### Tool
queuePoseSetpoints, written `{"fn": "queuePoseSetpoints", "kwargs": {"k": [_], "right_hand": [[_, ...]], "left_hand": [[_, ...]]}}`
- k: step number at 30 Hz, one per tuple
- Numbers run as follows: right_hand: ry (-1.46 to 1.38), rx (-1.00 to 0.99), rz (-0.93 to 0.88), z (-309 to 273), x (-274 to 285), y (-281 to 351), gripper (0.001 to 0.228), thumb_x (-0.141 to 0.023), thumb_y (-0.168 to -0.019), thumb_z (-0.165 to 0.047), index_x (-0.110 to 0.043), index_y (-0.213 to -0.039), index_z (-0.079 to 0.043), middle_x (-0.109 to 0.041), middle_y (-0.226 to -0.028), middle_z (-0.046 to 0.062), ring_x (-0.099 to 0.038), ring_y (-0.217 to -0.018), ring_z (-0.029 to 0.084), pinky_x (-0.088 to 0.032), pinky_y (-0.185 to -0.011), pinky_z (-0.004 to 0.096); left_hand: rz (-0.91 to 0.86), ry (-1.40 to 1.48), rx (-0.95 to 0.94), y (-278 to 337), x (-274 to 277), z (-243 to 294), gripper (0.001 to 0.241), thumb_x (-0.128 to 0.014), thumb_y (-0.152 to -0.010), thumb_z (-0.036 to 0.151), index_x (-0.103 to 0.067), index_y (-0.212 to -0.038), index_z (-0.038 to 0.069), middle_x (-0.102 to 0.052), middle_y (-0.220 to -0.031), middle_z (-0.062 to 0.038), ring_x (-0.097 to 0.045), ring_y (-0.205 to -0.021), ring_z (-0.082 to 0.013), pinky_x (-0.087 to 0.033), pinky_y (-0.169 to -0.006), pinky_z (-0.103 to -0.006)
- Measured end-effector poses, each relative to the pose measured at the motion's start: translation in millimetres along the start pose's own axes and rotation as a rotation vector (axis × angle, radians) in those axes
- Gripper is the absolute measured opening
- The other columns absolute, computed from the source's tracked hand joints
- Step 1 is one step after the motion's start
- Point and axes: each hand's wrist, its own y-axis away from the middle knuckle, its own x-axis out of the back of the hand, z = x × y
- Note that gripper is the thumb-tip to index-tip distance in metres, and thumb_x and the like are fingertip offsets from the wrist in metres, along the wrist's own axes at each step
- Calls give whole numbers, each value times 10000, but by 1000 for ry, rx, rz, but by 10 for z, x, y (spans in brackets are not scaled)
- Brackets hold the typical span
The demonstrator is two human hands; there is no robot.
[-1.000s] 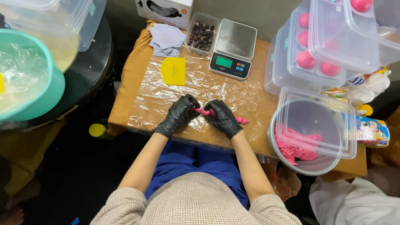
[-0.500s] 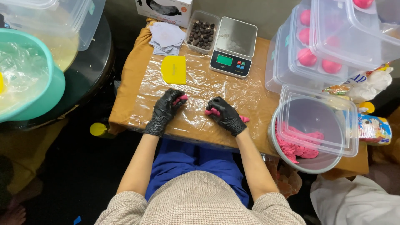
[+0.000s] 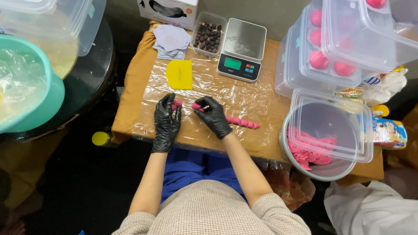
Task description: Rolling, cutting, and weighing small portions of pink dough on a digital scale.
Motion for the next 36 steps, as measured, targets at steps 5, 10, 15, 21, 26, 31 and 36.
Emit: {"fn": "queuePoseSetpoints", "kwargs": {"k": [5, 10, 15, 21, 26, 31, 36], "right_hand": [[184, 104, -83, 311, -499, -140, 308, -843, -776, -155, -715, -1056, -147, -712, -1046, 100, -678, -1043, 332, -598, -870, 409], [288, 225, 10, -140, 218, 70, 453, -811, -817, -159, -680, -1250, -139, -685, -1254, 101, -576, -1297, 308, -455, -1122, 430], [571, 75, 111, -115, 1203, 573, 450, -759, -857, -145, -652, -1291, -88, -649, -1293, 168, -530, -1321, 363, -409, -1144, 463], [871, -214, 160, 271, 1421, 915, 639, -827, -795, -413, -645, -1380, -230, -650, -1359, 123, -537, -1340, 308, -472, -1092, 482], [895, -142, 106, 344, 1321, 886, 481, -719, -894, -421, -633, -1367, -390, -613, -1262, -25, -554, -1244, 233, -497, -1017, 435], [679, -23, 101, 382, 1505, 883, 330, -803, -846, -309, -749, -1169, -342, -654, -1070, -12, -619, -1112, 236, -531, -961, 363], [646, 77, 92, 223, 1498, 864, 387, -827, -819, -278, -738, -1196, -272, -663, -1151, 30, -609, -1174, 263, -506, -1029, 394]], "left_hand": [[47, 49, -30, 59, -90, -133, 535, -746, -918, 181, -590, -1424, 107, -584, -1279, -151, -608, -1163, -356, -533, -957, -457], [123, 26, -124, 69, -105, -122, 506, -746, -906, 182, -617, -1392, 123, -601, -1295, -127, -619, -1151, -325, -515, -960, -439], [127, -20, -209, 103, 13, 386, 447, -756, -909, 231, -658, -1344, 192, -638, -1280, -61, -636, -1146, -263, -505, -973, -396], [-400, 178, -259, 285, -665, 908, 506, -801, -820, 347, -674, -1297, 235, -657, -1243, -57, -655, -1120, -314, -581, -908, -446], [-767, 199, -27, 124, -855, 1313, 613, -825, -801, 418, -594, -1349, 269, -637, -1205, -103, -721, -995, -380, -608, -887, -476], [-717, 444, 172, -131, -483, 1586, 364, -766, -865, 386, -664, -1127, 154, -689, -1028, -164, -705, -961, -434, -586, -856, -480], [-698, 749, 454, -166, -561, 1473, 292, -827, -819, 371, -731, -1012, 175, -713, -909, -133, -735, -912, -316, -593, -919, -382]]}}
